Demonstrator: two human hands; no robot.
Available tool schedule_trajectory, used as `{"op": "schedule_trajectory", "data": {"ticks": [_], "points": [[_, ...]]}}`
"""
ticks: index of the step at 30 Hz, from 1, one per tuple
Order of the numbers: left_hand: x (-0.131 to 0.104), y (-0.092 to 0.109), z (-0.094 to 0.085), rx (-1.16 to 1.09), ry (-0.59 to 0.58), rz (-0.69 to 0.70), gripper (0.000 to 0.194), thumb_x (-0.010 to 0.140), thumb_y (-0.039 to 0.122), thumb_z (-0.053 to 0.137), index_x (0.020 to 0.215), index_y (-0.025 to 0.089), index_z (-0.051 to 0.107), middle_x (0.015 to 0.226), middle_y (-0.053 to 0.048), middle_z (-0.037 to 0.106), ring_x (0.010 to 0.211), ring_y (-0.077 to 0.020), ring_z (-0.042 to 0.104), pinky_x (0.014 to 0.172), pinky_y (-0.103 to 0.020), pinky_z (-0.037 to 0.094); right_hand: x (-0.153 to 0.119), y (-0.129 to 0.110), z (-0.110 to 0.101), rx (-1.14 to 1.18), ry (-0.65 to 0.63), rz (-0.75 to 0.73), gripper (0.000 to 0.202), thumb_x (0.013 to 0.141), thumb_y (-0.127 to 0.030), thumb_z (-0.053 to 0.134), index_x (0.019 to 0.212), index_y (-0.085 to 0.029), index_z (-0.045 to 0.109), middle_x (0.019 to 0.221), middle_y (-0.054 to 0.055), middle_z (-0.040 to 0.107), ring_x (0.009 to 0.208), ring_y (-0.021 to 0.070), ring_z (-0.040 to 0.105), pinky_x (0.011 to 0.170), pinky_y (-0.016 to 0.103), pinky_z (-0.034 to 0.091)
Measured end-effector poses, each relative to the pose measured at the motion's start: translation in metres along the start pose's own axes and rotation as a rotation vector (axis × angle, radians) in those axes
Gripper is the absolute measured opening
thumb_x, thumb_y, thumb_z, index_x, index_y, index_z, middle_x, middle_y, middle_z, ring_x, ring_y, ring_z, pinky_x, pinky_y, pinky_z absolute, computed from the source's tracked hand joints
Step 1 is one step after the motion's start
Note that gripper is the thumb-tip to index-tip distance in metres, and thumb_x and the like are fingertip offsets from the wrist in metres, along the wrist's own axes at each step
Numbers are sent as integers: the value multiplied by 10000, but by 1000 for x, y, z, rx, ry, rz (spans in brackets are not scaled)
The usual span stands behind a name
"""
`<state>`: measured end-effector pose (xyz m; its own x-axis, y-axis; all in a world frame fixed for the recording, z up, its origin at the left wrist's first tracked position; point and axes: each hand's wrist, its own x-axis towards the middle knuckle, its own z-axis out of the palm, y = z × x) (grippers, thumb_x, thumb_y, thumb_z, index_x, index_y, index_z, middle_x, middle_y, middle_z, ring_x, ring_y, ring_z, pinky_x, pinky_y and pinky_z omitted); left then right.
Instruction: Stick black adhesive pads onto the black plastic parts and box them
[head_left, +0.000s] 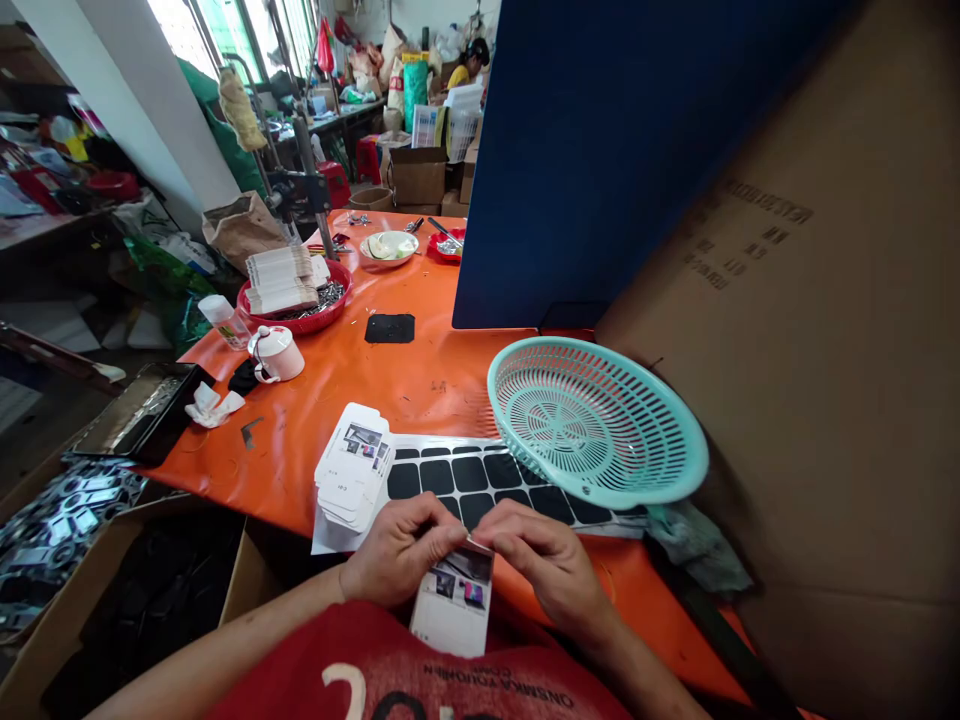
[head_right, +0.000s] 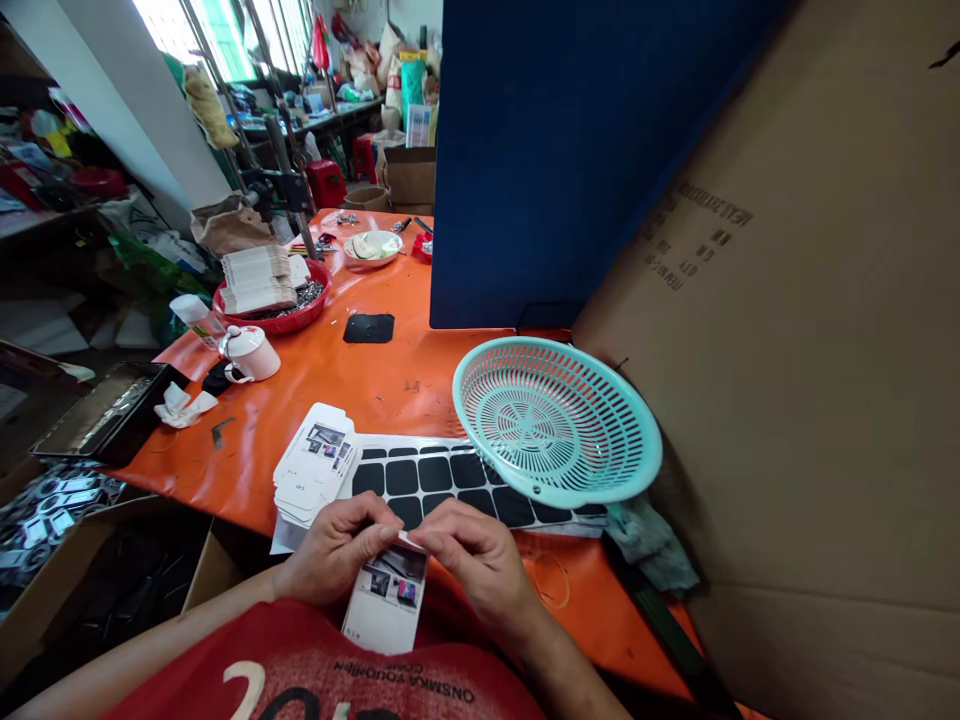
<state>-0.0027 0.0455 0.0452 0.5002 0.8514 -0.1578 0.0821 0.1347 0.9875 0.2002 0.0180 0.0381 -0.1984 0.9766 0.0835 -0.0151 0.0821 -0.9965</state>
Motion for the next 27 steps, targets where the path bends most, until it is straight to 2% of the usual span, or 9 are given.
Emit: {"op": "schedule_trajectory", "data": {"ticks": [4, 7, 11, 14, 17, 20, 24, 27], "points": [[4, 26, -7, -81, -113, -130, 292, 824, 428, 650, 770, 150, 577, 670, 24, 538, 606, -87, 460, 574, -213, 378, 2, -19, 0, 22, 18, 197, 260, 761, -477, 774, 770, -217, 756, 719, 33, 700, 659, 166, 641, 619, 280, 535], [9, 40, -9, -112, -157, -165, 210, 786, 348, 662, 790, 150, 592, 690, 25, 551, 624, -86, 474, 598, -215, 383, 5, -30, 2, 43, 11, 223, 291, 688, -479, 823, 772, -209, 751, 701, 30, 709, 629, 167, 649, 580, 269, 539], [12, 42, -5, -126, -110, -181, 212, 761, 333, 681, 818, 155, 582, 708, 30, 550, 624, -83, 474, 585, -211, 378, 7, -34, 5, -98, 59, 222, 192, 746, -391, 764, 728, -202, 740, 676, 32, 708, 603, 153, 636, 551, 246, 516], [12, 38, -3, -110, -46, -191, 240, 729, 323, 714, 819, 158, 565, 702, 42, 541, 597, -74, 460, 559, -205, 362, 10, -34, 5, -75, 62, 253, 189, 756, -372, 731, 711, -189, 716, 657, 26, 693, 580, 139, 610, 539, 234, 502], [10, 37, -3, -125, -44, -203, 239, 716, 309, 722, 811, 152, 569, 700, 37, 560, 600, -79, 480, 567, -211, 376, 13, -34, 2, -49, 44, 273, 204, 756, -371, 720, 679, -183, 694, 616, 14, 668, 543, 130, 590, 518, 232, 487], [9, 37, -4, -173, -48, -218, 230, 724, 310, 726, 798, 142, 588, 702, 22, 586, 625, -89, 512, 598, -221, 401, 13, -35, 1, -98, 36, 247, 195, 775, -346, 694, 662, -187, 697, 609, 14, 674, 541, 130, 593, 516, 229, 478], [6, 34, -5, -196, -53, -241, 212, 746, 312, 728, 800, 138, 618, 748, -2, 624, 663, -103, 547, 635, -236, 429, 6, -30, 1, -241, 52, 115, 160, 805, -293, 684, 678, -205, 727, 621, 16, 697, 551, 134, 616, 516, 222, 475], [3, 29, -7, -95, -82, -131, 186, 801, 322, 700, 833, 142, 672, 825, -34, 648, 745, -131, 584, 691, -262, 456, -4, -19, -2, -245, 65, -51, 107, 831, -250, 690, 750, -221, 753, 662, 17, 717, 570, 139, 644, 535, 223, 495]]}}
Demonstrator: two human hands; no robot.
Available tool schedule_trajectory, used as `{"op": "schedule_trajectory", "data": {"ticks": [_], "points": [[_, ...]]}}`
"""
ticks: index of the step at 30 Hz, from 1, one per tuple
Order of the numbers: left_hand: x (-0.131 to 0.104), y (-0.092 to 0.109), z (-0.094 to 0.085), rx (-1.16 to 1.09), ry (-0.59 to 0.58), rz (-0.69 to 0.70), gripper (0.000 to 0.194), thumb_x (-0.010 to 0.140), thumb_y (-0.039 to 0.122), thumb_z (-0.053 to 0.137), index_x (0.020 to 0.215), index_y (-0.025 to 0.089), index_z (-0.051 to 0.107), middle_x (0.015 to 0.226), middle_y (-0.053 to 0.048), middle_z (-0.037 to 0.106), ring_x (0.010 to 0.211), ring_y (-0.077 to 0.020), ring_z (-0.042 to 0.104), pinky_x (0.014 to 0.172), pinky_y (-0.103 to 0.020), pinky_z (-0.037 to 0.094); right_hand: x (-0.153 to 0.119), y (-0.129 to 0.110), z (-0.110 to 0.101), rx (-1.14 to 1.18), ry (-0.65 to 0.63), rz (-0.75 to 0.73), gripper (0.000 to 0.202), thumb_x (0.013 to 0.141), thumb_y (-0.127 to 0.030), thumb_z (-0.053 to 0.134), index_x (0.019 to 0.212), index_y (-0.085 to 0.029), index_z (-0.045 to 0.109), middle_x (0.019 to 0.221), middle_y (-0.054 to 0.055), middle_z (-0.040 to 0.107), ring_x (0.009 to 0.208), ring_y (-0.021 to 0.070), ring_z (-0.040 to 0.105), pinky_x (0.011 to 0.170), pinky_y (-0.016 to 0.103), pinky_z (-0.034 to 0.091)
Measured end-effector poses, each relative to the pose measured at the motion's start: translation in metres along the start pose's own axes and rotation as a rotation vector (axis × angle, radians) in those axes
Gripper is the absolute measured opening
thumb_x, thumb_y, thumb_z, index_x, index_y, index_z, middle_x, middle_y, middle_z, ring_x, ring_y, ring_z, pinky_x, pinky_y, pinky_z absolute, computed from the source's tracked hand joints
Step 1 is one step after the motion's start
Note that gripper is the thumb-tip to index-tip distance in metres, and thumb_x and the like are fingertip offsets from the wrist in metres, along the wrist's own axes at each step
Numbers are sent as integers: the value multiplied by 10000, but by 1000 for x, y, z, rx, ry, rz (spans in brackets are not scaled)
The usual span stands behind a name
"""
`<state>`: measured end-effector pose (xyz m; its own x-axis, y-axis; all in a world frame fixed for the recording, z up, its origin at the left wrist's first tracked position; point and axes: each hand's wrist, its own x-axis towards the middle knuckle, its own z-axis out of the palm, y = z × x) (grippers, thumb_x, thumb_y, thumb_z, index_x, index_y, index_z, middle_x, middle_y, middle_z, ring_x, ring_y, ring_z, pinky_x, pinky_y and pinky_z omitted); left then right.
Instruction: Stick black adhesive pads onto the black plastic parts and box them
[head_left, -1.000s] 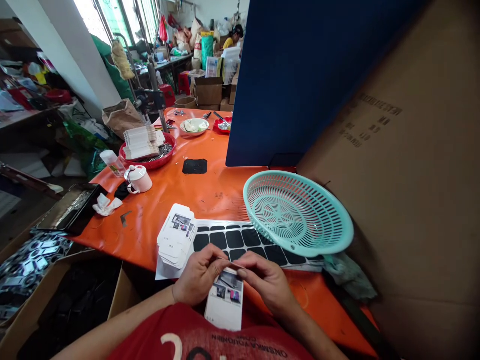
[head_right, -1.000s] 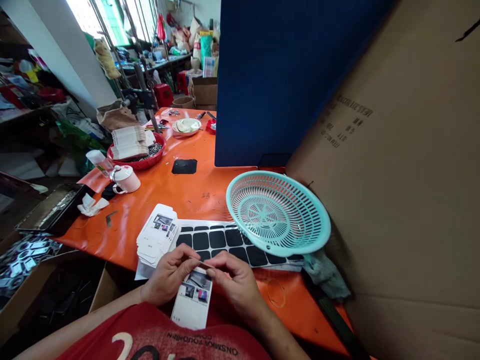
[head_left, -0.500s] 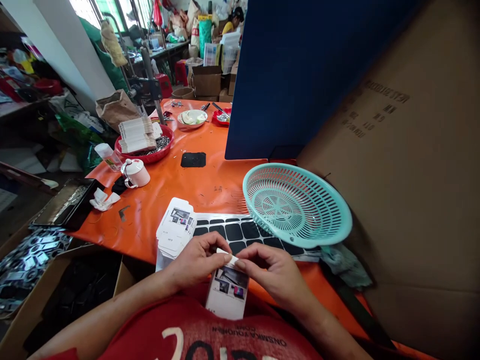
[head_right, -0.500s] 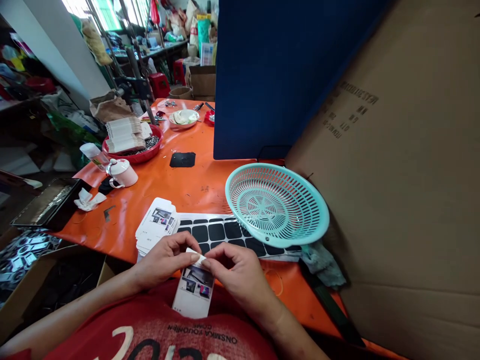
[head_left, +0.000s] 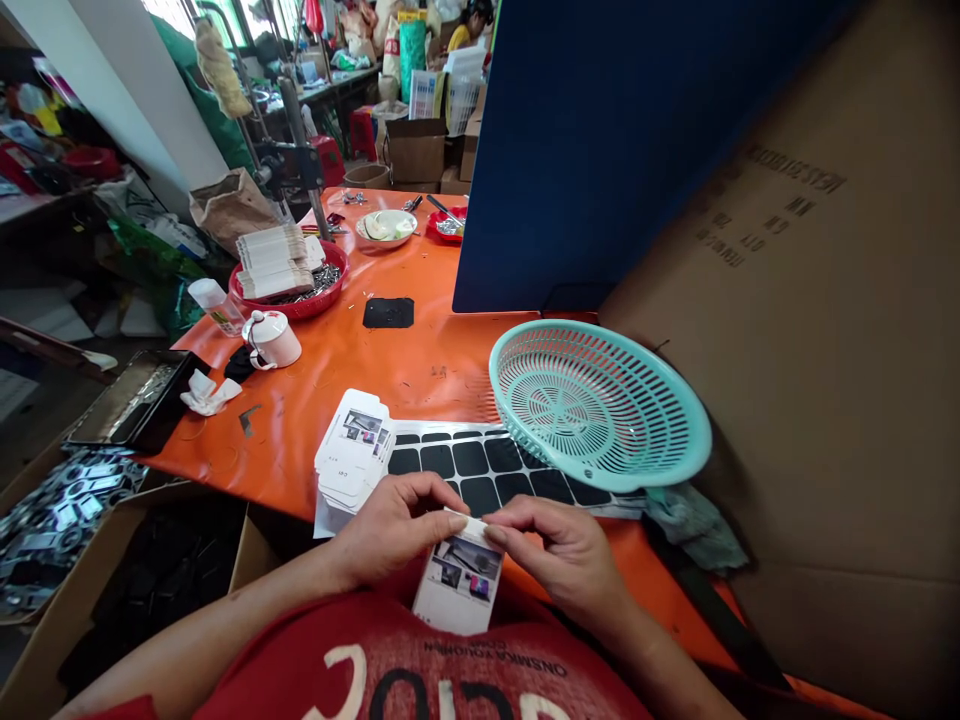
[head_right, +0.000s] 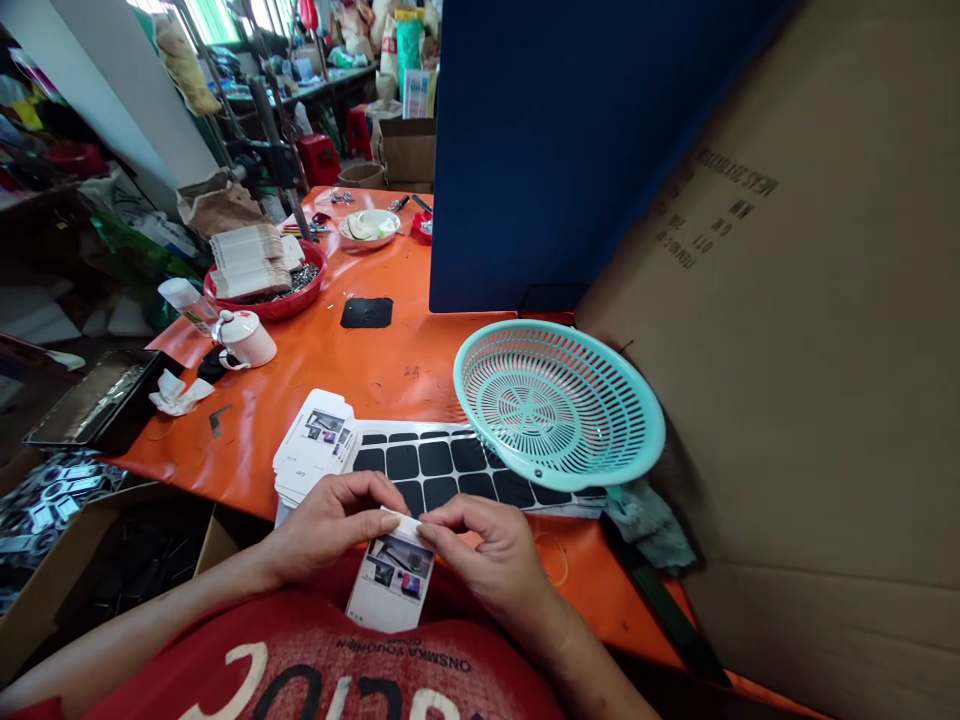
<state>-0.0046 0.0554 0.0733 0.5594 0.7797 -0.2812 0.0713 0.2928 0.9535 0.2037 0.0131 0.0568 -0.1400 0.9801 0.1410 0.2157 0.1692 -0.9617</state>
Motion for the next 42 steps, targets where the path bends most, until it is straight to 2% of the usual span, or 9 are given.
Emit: {"op": "schedule_trajectory", "data": {"ticks": [5, 13, 15, 18, 21, 26, 32, 37, 42], "points": [[-4, -12, -11, 244, -110, 245, 268, 813, 300, 724, 1045, 167, 710, 933, -58, 656, 840, -154, 589, 778, -295, 468, -15, 24, -3, 146, -40, -161, 160, 898, -233, 649, 1013, -263, 756, 858, 46, 748, 730, 167, 701, 646, 254, 555], [-9, -28, -15, 305, -115, 213, 357, 863, 450, 660, 1046, 144, 672, 959, -76, 640, 834, -164, 597, 748, -291, 489, -24, 43, 14, 173, -58, -82, 198, 858, -320, 729, 1051, -282, 749, 890, 47, 727, 773, 170, 691, 683, 255, 572], [-7, -27, -22, 453, 0, 287, 468, 889, 499, 608, 1214, 163, 601, 1067, -103, 649, 920, -195, 618, 801, -322, 510, -19, 40, 10, 170, 64, -7, 174, 837, -329, 748, 1001, -273, 747, 856, 33, 703, 750, 164, 677, 656, 247, 570], [-2, -21, -47, 832, 438, 381, 632, 876, 561, 592, 1359, 170, 475, 1228, -152, 619, 1119, -276, 589, 960, -432, 480, -1, 30, -9, 212, 370, 50, 210, 789, -343, 789, 967, -272, 704, 877, 22, 682, 757, 178, 667, 657, 279, 580], [2, -18, -80, 1235, 795, 208, 822, 786, 637, 650, 1370, 94, 448, 1307, -230, 573, 1250, -387, 510, 1045, -545, 400, 25, 23, -38, 186, 660, 0, 250, 751, -364, 816, 925, -271, 662, 843, 10, 645, 725, 176, 634, 676, 310, 571], [1, -31, -112, 1426, 693, -160, 890, 801, 594, 636, 1402, -6, 370, 1297, -280, 580, 1167, -425, 577, 940, -523, 473, 51, 39, -86, -181, 829, -73, 372, 727, -483, 797, 947, -223, 647, 865, 36, 648, 758, 215, 636, 767, 427, 563], [-12, -29, -112, 1265, 845, 121, 476, 929, 388, 480, 1298, 88, 498, 1138, -168, 662, 1041, -317, 636, 890, -455, 505, 45, 48, -95, -852, 782, -355, 374, 870, -449, 673, 1113, -164, 664, 1160, 155, 609, 1127, 318, 576, 1012, 534, 448], [-13, 1, -76, 910, 732, 387, 288, 955, 330, 492, 1172, 159, 573, 787, -13, 647, 667, -153, 640, 647, -266, 535, 39, 14, -43, -548, 365, -437, 170, 925, -229, 623, 1094, -243, 642, 989, 47, 679, 922, 201, 654, 849, 343, 533], [-5, -8, -29, 934, 496, 709, 247, 951, 198, 528, 1193, 204, 578, 1016, -56, 727, 904, -158, 700, 825, -255, 553, 39, 3, 16, -326, 179, -357, 339, 922, -230, 620, 1258, -255, 588, 1127, 63, 664, 1019, 212, 632, 893, 355, 530]]}}
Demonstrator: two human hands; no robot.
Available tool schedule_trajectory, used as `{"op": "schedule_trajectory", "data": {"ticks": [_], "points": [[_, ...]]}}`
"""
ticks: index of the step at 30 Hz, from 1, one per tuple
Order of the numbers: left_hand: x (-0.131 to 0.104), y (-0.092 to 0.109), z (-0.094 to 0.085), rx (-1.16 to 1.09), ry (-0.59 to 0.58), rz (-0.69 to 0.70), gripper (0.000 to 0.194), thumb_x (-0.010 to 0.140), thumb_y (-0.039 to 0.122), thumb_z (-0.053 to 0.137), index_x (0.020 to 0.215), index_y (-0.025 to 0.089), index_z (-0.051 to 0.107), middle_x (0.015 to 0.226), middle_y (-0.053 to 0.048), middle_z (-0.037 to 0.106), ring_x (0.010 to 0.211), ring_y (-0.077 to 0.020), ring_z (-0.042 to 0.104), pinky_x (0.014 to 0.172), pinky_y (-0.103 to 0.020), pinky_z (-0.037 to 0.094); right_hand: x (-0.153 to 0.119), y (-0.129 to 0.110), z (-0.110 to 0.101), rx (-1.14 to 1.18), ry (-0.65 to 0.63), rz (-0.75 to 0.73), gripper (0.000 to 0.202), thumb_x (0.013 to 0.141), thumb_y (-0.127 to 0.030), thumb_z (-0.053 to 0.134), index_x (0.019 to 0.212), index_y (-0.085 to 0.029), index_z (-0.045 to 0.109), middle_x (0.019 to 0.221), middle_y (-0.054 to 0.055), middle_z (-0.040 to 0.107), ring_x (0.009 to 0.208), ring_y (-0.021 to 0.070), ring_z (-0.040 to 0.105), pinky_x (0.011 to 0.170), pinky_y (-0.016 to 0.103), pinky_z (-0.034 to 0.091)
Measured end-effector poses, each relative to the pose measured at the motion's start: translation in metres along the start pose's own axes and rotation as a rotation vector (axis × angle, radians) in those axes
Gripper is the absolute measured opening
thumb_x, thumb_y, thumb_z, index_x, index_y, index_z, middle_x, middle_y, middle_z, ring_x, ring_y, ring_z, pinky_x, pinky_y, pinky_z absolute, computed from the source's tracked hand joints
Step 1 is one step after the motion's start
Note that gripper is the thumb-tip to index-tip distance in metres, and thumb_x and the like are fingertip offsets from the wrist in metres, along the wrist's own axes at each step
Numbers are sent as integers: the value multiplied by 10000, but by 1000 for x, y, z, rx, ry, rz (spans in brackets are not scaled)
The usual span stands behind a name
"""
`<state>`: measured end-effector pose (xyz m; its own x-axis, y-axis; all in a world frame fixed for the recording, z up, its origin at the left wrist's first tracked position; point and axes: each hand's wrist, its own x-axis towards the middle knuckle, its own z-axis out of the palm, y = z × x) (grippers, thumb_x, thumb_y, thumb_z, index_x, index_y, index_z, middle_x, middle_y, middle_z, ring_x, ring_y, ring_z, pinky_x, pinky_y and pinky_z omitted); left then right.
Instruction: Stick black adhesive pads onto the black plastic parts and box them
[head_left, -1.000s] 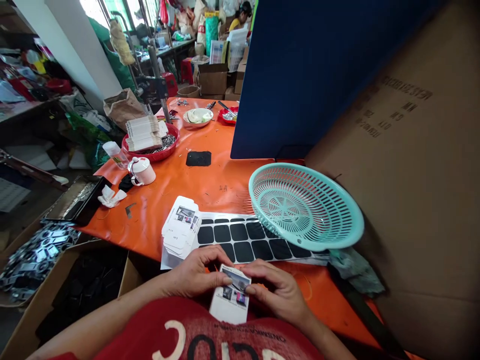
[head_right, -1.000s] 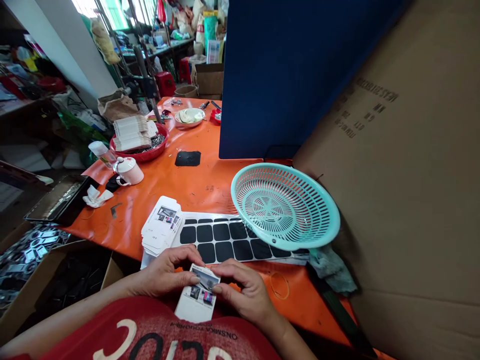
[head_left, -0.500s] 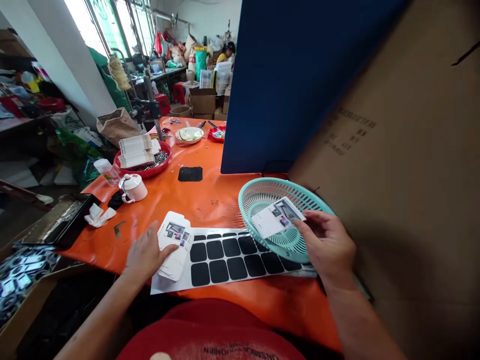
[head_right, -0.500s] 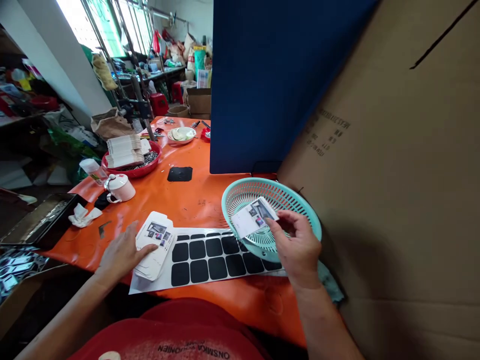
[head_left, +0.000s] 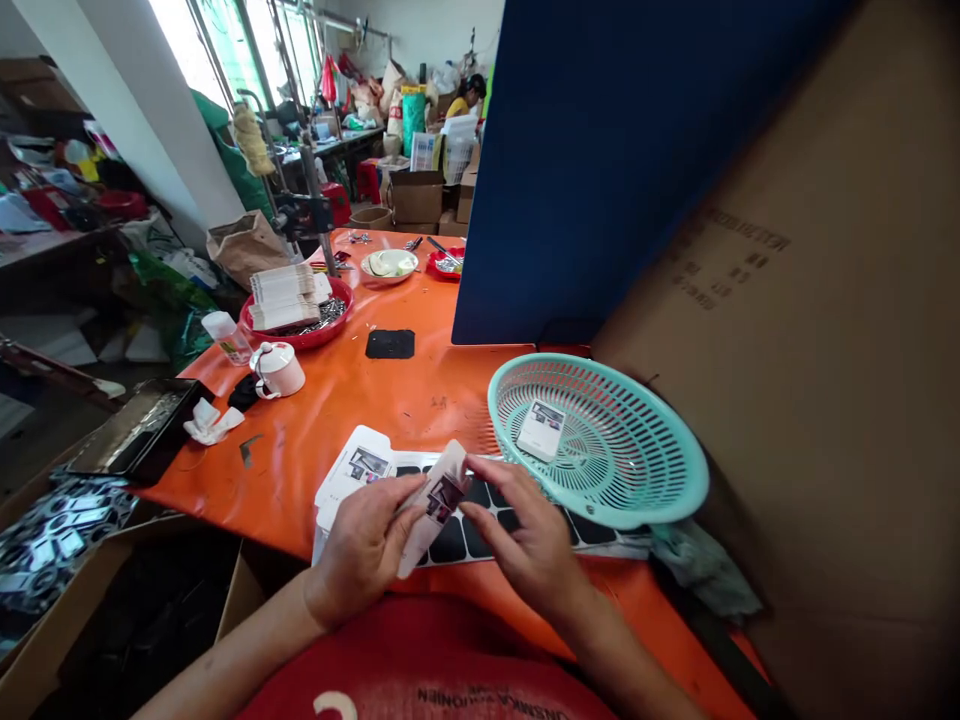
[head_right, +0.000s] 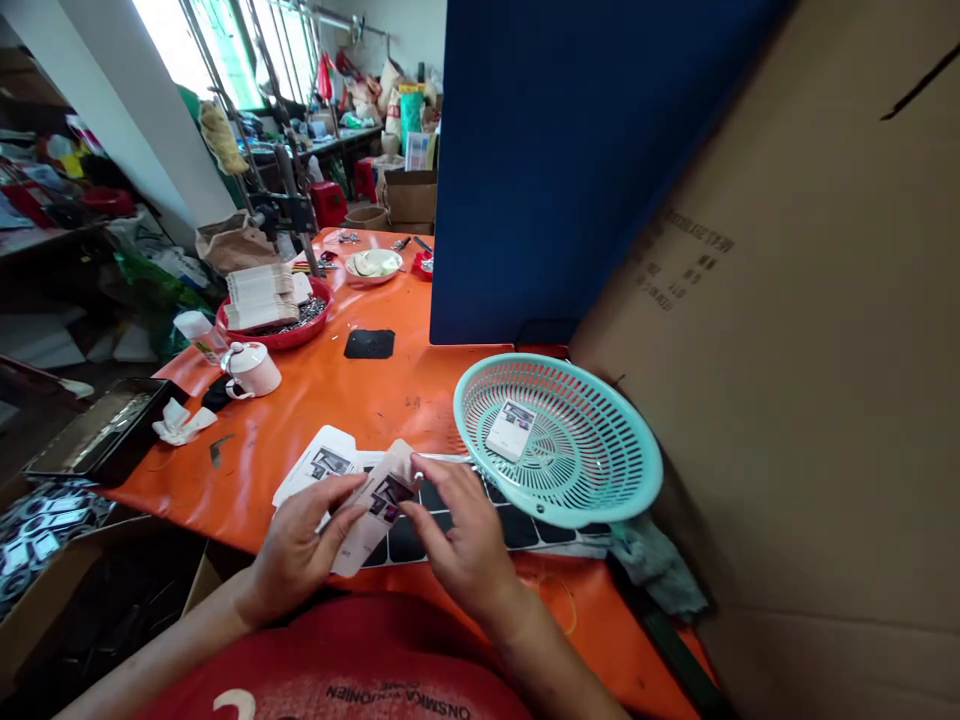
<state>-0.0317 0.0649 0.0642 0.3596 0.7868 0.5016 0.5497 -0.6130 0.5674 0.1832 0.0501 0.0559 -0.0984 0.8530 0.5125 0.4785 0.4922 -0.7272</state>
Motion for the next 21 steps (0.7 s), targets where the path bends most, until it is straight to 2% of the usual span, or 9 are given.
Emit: {"op": "schedule_trajectory", "data": {"ticks": [2, 5, 8, 10, 12, 15, 17, 19, 21], "points": [[-5, 3, 11, -17, 3, 24, 275, 946, 174, 533, 1219, 198, 564, 1054, -66, 730, 944, -162, 704, 859, -259, 555, -5, 0, 14, 58, 7, 72, 372, 909, -243, 635, 1277, -249, 589, 1126, 66, 655, 1013, 211, 628, 895, 355, 529], [-8, 2, 21, -23, 5, -6, 277, 939, 166, 544, 1215, 178, 560, 1049, -75, 734, 939, -166, 711, 846, -258, 565, -12, 4, 21, 157, 48, 239, 353, 878, -286, 667, 1225, -229, 631, 1025, 57, 661, 887, 193, 638, 804, 327, 546], [-7, 2, 25, -9, 24, 21, 214, 945, 164, 534, 1153, 172, 583, 980, -73, 740, 867, -166, 712, 786, -261, 571, -13, 6, 17, 274, 76, 443, 231, 825, -377, 710, 972, -200, 693, 865, 43, 669, 762, 185, 630, 697, 304, 541], [-6, 2, 27, 8, 34, 71, 174, 951, 159, 525, 1107, 173, 600, 858, -51, 727, 745, -149, 685, 697, -249, 557, -13, 6, 13, 381, 38, 589, 255, 788, -431, 733, 814, -189, 655, 753, 25, 645, 633, 157, 593, 574, 271, 510], [-5, 2, 27, 23, 11, 133, 168, 952, 158, 523, 1095, 169, 609, 755, -31, 690, 653, -135, 636, 621, -239, 527, -12, 5, 11, 511, -13, 718, 321, 752, -470, 755, 764, -192, 594, 693, -6, 610, 507, 114, 521, 457, 235, 449], [-3, 2, 26, 108, -46, 205, 213, 964, 159, 486, 1141, 152, 605, 714, -34, 660, 620, -141, 607, 582, -247, 505, -14, 4, 11, 646, -43, 822, 393, 706, -507, 775, 756, -202, 533, 655, -42, 583, 403, 67, 422, 359, 196, 356], [-3, 2, 27, 220, -107, 245, 263, 978, 187, 457, 1203, 133, 582, 789, -75, 689, 681, -177, 642, 608, -286, 522, -15, 3, 11, 676, -37, 849, 403, 688, -509, 778, 750, -200, 528, 610, -49, 571, 385, 60, 394, 337, 179, 309], [-4, 3, 30, 306, -211, 245, 359, 980, 271, 469, 1289, 98, 527, 929, -143, 709, 791, -238, 678, 653, -345, 547, -16, 3, 12, 686, -31, 875, 383, 672, -484, 781, 743, -194, 543, 571, -49, 559, 395, 63, 395, 338, 170, 294], [-7, 4, 35, 319, -347, 168, 491, 965, 359, 493, 1355, 62, 461, 1036, -202, 695, 858, -294, 688, 676, -398, 559, -15, 3, 13, 681, -31, 902, 359, 645, -449, 790, 729, -189, 557, 561, -45, 554, 419, 72, 413, 339, 167, 294]]}}
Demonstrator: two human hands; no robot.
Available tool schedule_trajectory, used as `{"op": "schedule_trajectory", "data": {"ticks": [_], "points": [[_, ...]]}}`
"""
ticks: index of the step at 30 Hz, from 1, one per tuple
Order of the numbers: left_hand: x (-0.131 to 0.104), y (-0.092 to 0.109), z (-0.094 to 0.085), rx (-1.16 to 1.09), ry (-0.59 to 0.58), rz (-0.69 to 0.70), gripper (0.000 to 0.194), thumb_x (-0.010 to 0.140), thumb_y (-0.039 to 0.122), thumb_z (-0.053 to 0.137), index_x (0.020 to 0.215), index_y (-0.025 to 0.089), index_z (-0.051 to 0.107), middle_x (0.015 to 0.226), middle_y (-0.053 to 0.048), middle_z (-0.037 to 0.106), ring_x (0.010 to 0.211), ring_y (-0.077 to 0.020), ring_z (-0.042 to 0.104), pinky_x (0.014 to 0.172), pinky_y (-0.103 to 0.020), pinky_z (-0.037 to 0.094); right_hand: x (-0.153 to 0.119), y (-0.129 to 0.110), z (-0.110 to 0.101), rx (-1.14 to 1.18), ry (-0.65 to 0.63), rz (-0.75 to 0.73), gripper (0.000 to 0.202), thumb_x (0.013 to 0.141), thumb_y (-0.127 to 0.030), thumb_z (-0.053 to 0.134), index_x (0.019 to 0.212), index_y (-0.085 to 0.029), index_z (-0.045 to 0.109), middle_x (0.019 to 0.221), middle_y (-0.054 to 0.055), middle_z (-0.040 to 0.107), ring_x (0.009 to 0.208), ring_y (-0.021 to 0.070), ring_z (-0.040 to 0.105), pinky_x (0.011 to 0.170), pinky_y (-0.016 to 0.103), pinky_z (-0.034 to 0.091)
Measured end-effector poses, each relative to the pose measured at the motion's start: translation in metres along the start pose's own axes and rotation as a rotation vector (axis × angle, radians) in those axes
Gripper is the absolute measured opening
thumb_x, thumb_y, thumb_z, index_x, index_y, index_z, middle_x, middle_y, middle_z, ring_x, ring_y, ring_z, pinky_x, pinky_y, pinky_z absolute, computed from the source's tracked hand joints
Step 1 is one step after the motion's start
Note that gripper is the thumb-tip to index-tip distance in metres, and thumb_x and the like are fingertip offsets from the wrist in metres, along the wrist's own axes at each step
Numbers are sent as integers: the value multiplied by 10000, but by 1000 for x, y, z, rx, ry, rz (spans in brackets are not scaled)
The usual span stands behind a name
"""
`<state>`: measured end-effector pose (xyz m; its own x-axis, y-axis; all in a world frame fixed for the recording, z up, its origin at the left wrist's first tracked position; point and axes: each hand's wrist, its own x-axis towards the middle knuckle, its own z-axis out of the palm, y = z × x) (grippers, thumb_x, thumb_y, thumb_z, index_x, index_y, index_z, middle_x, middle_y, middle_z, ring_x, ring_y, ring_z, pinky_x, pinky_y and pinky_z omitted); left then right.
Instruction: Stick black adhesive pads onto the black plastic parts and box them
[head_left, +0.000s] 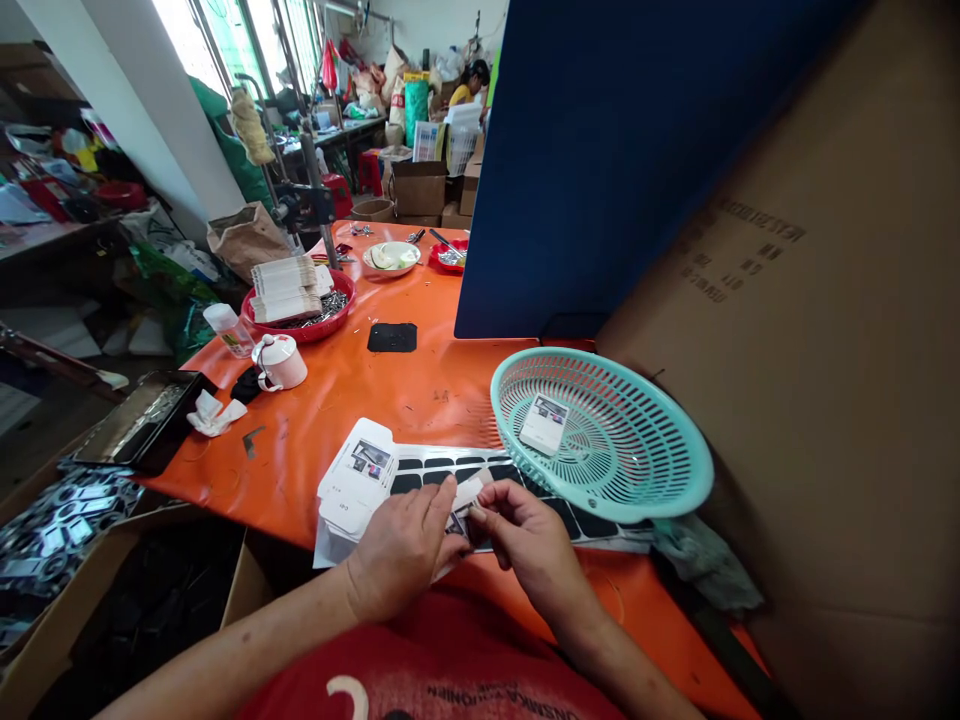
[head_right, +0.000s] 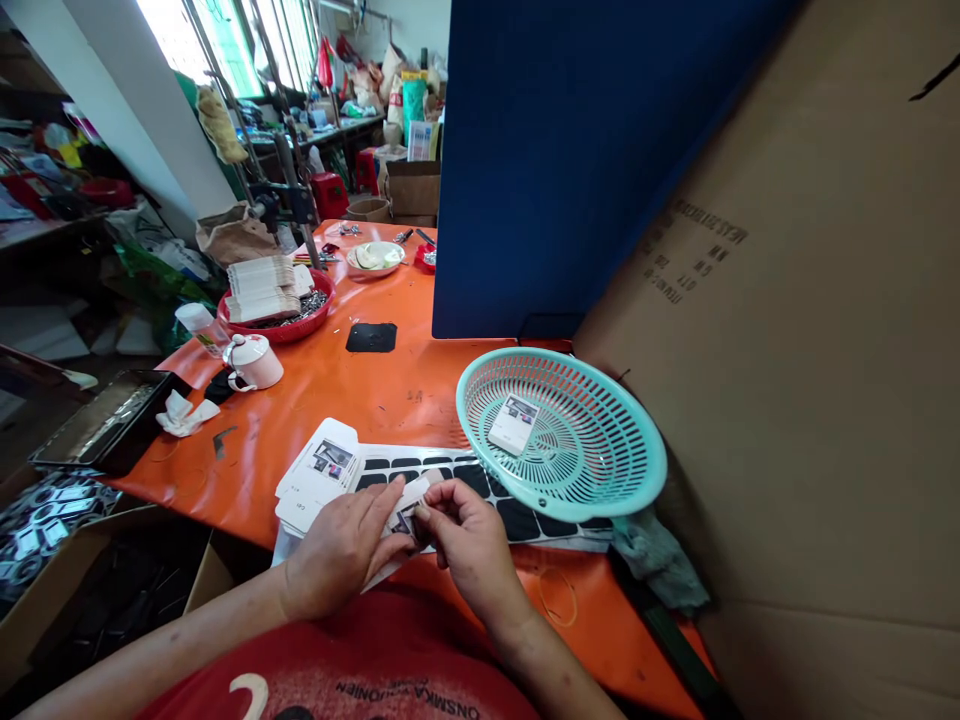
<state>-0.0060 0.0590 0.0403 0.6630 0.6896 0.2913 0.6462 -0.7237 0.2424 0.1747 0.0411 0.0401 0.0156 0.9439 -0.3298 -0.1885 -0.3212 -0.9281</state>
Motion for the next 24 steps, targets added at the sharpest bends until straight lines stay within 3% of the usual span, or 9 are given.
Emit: {"op": "schedule_trajectory", "data": {"ticks": [2, 5, 7, 10, 13, 15, 18, 22, 24], "points": [[-1, 4, 5, -109, -134, -95, 508, 960, 354, 486, 1376, 69, 428, 1093, -215, 682, 886, -306, 690, 700, -410, 561, 0, -1, 2, -31, 5, 12, 329, 634, -420, 788, 712, -184, 572, 572, -35, 562, 449, 83, 438, 347, 167, 307], [-2, 9, 11, -416, -247, -219, 354, 957, 265, 439, 1284, 139, 488, 1099, -162, 688, 924, -271, 686, 773, -382, 544, 0, -4, 2, -108, -30, -8, 268, 673, -400, 756, 707, -180, 608, 587, -17, 574, 474, 103, 470, 360, 183, 343], [-2, 11, 14, -653, -212, -303, 290, 958, 243, 420, 1225, 171, 511, 1052, -120, 694, 917, -238, 676, 810, -360, 521, -1, -5, -1, -179, -30, -132, 225, 737, -394, 724, 737, -185, 642, 673, 13, 618, 498, 114, 502, 386, 208, 398], [-2, 14, 17, -1002, -54, -448, 428, 977, 302, 436, 1383, 189, 366, 992, -79, 688, 841, -190, 652, 813, -343, 503, -2, -6, -12, -354, 181, -506, 167, 805, -367, 709, 839, -204, 702, 929, 63, 645, 567, 117, 550, 507, 263, 510], [-5, 15, 22, -1279, 24, -481, 539, 960, 366, 507, 1439, 228, 302, 1115, -83, 646, 968, -183, 624, 875, -329, 478, -4, 1, -27, -461, 253, -669, 119, 852, -334, 688, 855, -225, 736, 911, 57, 610, 646, 140, 589, 571, 264, 534], [-8, 15, 25, -1392, 34, -470, 466, 922, 396, 582, 1334, 241, 428, 1184, -78, 598, 1048, -179, 586, 899, -306, 457, -7, 11, -33, -465, 158, -669, 134, 884, -329, 655, 869, -242, 756, 872, 52, 594, 728, 164, 613, 604, 259, 538], [-13, 14, 28, -1544, -15, -565, 390, 868, 467, 648, 1127, 229, 481, 1011, -28, 601, 833, -127, 570, 742, -256, 455, -14, 27, -32, -472, 55, -634, 171, 891, -369, 646, 939, -268, 776, 945, 65, 605, 870, 196, 628, 745, 294, 542], [-14, 13, 28, -1479, -92, -724, 420, 842, 570, 632, 822, 202, 430, 663, 67, 472, 575, -77, 397, 552, -207, 341, -21, 40, -17, -312, -99, -337, 307, 886, -475, 632, 759, -220, 747, 868, 60, 644, 805, 193, 629, 735, 294, 526], [-12, 13, 26, -1378, -34, -723, 436, 850, 580, 615, 768, 192, 434, 633, 73, 428, 574, -75, 370, 544, -204, 318, -22, 39, -11, -136, -101, -180, 320, 823, -528, 694, 867, -215, 741, 846, 47, 657, 788, 192, 627, 738, 306, 535]]}}
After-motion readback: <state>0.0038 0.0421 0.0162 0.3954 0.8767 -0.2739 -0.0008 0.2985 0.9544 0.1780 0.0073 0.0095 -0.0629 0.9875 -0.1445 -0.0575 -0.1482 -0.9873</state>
